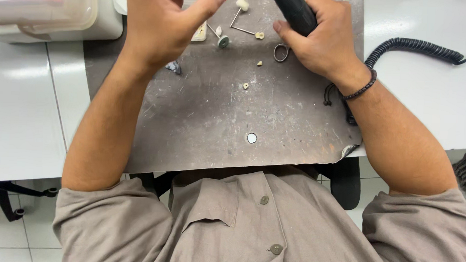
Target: The person sits at a dental laboratory bench and polishes small dental crowns, holding each crown in one hand while applying a rotary tool with a buffing wheel to its surface. They set finished crowns into a small container, pick new crowns from the bench, and later switch to a pointed grinding bur to refine a crown by hand.
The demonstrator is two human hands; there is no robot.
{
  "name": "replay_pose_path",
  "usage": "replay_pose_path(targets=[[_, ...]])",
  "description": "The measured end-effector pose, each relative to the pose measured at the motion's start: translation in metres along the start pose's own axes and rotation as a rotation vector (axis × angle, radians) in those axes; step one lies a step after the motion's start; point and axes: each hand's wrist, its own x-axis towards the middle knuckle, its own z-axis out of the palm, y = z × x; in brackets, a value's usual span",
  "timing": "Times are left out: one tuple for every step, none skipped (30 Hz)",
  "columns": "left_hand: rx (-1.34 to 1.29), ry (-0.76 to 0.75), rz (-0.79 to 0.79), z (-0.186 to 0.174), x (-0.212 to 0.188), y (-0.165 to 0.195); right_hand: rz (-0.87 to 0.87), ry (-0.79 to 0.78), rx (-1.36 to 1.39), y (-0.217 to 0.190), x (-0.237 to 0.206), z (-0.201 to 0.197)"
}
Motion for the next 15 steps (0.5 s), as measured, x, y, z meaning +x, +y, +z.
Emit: replay_pose_path(targets=[[-0.108,0.016,-0.014,0.000,-0.013,0.001,0.034,-0.054,0.041,-0.003,-0.002,0.000],[-0.211,0.030,-0.027,-0.001,-0.025,0.001,0.068,-0.104,0.085,-0.006,-0.004,0.002],[-0.319,0.046,-0.037,-0.001,-0.034,-0.001,0.080,-0.146,0.057,-0.008,-0.006,0.003],[-0.424,0.064,-0.044,-0.001,-0.041,-0.003,0.090,-0.185,0.028,-0.011,-0.007,0.004],[-0.393,0.050,0.003,-0.002,-0.046,-0.004,0.095,-0.223,0.002,-0.012,-0.008,0.005],[-0.365,0.040,0.043,-0.002,-0.050,-0.005,0.089,-0.246,0.008,-0.013,-0.009,0.006],[-0.350,0.041,0.046,-0.003,-0.052,-0.005,0.083,-0.266,0.017,-0.014,-0.009,0.007],[-0.336,0.042,0.048,-0.004,-0.054,-0.005,0.078,-0.281,0.020,-0.015,-0.010,0.007],[-0.343,0.058,0.020,-0.004,-0.054,-0.004,0.062,-0.285,0.007,-0.015,-0.009,0.007],[-0.349,0.071,-0.010,-0.003,-0.055,-0.003,0.047,-0.288,-0.003,-0.015,-0.009,0.007],[-0.425,0.069,-0.006,-0.003,-0.056,-0.002,0.033,-0.294,-0.010,-0.015,-0.010,0.007],[-0.500,0.069,-0.005,-0.002,-0.057,-0.002,0.024,-0.294,-0.018,-0.014,-0.010,0.006],[-0.572,0.069,-0.003,-0.002,-0.058,-0.002,0.014,-0.295,-0.025,-0.013,-0.011,0.006],[-0.611,0.052,-0.009,-0.002,-0.059,-0.002,0.001,-0.294,-0.033,-0.012,-0.012,0.006],[-0.651,0.031,-0.013,-0.001,-0.060,-0.003,0.000,-0.314,-0.027,-0.011,-0.012,0.006]])
